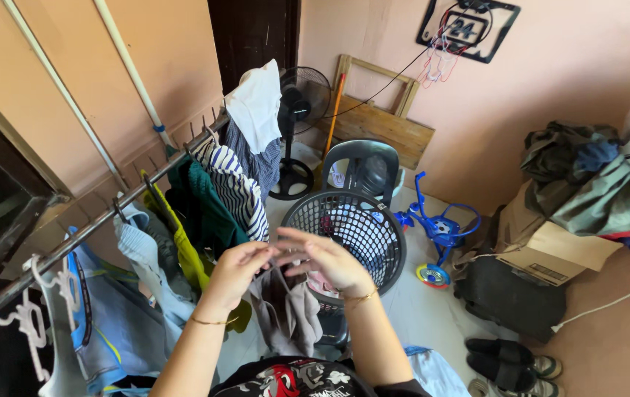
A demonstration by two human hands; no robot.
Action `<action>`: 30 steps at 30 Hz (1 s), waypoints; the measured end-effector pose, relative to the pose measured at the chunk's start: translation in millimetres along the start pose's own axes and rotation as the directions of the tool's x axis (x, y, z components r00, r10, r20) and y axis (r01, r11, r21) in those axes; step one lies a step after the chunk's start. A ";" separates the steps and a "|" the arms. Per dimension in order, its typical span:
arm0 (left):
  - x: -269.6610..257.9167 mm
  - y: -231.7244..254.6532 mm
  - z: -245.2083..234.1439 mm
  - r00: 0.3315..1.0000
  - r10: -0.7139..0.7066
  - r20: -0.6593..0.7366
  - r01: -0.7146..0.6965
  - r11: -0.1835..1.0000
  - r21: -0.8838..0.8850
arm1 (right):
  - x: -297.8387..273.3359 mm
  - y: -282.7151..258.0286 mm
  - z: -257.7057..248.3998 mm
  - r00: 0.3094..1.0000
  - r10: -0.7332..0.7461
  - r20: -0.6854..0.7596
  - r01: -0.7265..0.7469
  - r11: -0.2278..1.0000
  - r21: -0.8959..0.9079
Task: The person hangs various clothing items, including a light blue t-shirt, a grey top, and patterned shorts, onto a metal drying rack using hangers. They retrieve clothes from a pile on a chair and a laundry basket, place them on hangers, and arrange them on the rack. The person also gathers a bundle of empty hangers from a ceiling storage area and places them into the laundry basket.
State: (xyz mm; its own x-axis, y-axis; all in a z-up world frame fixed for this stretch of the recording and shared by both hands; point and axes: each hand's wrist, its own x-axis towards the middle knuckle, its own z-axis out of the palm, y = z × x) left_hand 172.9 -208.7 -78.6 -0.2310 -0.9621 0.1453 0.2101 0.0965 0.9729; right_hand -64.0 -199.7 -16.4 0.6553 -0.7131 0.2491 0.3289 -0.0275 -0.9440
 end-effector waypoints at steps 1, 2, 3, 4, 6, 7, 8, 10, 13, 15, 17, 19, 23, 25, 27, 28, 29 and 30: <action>1.9 2.8 -2.9 0.999 0.018 -0.029 -0.019 0.999 -0.030 | 2.9 -3.3 -8.3 0.999 -0.029 -0.014 0.028 0.999 -0.016; 2.4 5.9 -5.1 0.999 0.008 -0.042 -0.010 0.999 -0.048 | 6.0 -6.1 -15.6 0.998 -0.058 -0.027 0.057 0.998 -0.031; 1.3 9.8 -7.2 0.998 -0.001 -0.058 -0.003 0.998 -0.066 | 10.5 -7.1 -21.0 0.996 -0.087 -0.037 0.085 0.995 -0.048; -0.3 14.3 -8.8 0.997 -0.009 -0.074 0.003 0.997 -0.083 | 15.6 -6.3 -24.3 0.995 -0.091 -0.029 0.090 0.996 -0.012; -3.8 22.4 -8.8 0.996 0.022 -0.089 -0.034 0.990 -0.136 | 27.4 -4.3 -30.1 0.995 -0.096 -0.006 0.096 0.994 0.059; -3.6 26.3 -8.9 0.994 0.043 -0.100 -0.059 0.985 -0.161 | 34.9 -2.1 -32.2 0.996 -0.086 0.019 0.085 0.995 0.047; -3.5 29.9 -9.1 0.991 0.064 -0.114 -0.084 0.980 -0.181 | 41.9 1.5 -32.6 0.996 -0.077 0.045 0.075 0.997 0.034; -5.4 36.4 -9.9 0.984 0.104 -0.142 -0.134 0.967 -0.215 | 54.6 8.8 -32.4 0.996 -0.031 0.082 0.031 1.000 0.006; -8.1 40.7 -13.1 0.976 0.124 -0.177 -0.156 0.971 -0.181 | 76.6 15.5 -34.3 0.990 0.043 0.132 -0.038 0.999 -0.039; -7.7 39.9 -16.7 0.974 0.132 -0.184 -0.161 0.975 -0.151 | 90.4 18.1 -34.5 0.983 0.055 0.175 -0.049 0.998 -0.041; -10.9 38.2 -20.6 0.971 0.146 -0.192 -0.174 0.975 -0.138 | 100.7 18.5 -34.1 0.972 0.069 0.226 -0.063 0.997 -0.033; -16.4 38.8 -23.2 0.966 0.171 -0.196 -0.200 0.970 -0.138 | 113.9 18.2 -34.8 0.950 0.079 0.302 -0.071 0.997 -0.040; -32.1 40.4 -21.5 0.944 0.171 -0.281 -0.200 0.977 -0.077 | 140.0 33.8 -38.4 0.891 0.113 0.439 -0.127 0.992 0.003; -43.0 40.1 -19.9 0.939 0.203 -0.278 -0.211 0.977 0.003 | 150.4 43.7 -39.9 0.845 0.154 0.512 -0.152 0.987 -0.046; -51.9 42.4 -16.3 0.936 0.198 -0.290 -0.211 0.977 -0.016 | 159.7 46.2 -38.1 0.777 0.199 0.598 -0.109 0.977 -0.185; -57.9 45.0 -14.3 0.936 0.194 -0.295 -0.210 0.977 -0.024 | 164.1 46.9 -31.8 0.706 0.201 0.679 -0.122 0.979 -0.163; -66.9 49.5 -13.9 0.941 0.184 -0.285 -0.204 0.978 -0.042 | 165.5 46.8 -23.4 0.628 0.195 0.754 -0.137 0.981 -0.140; -77.2 55.2 -14.2 0.945 0.176 -0.275 -0.199 0.978 -0.059 | 167.7 45.9 -13.1 0.542 0.185 0.820 -0.154 0.981 -0.119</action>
State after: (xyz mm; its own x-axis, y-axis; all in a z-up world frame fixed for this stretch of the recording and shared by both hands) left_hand 215.8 -132.8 -38.6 0.0802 -0.9626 0.2587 0.3077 0.2708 0.9121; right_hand 52.0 -329.8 -20.8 0.9735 0.1821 0.1383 0.1407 -0.0002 -0.9901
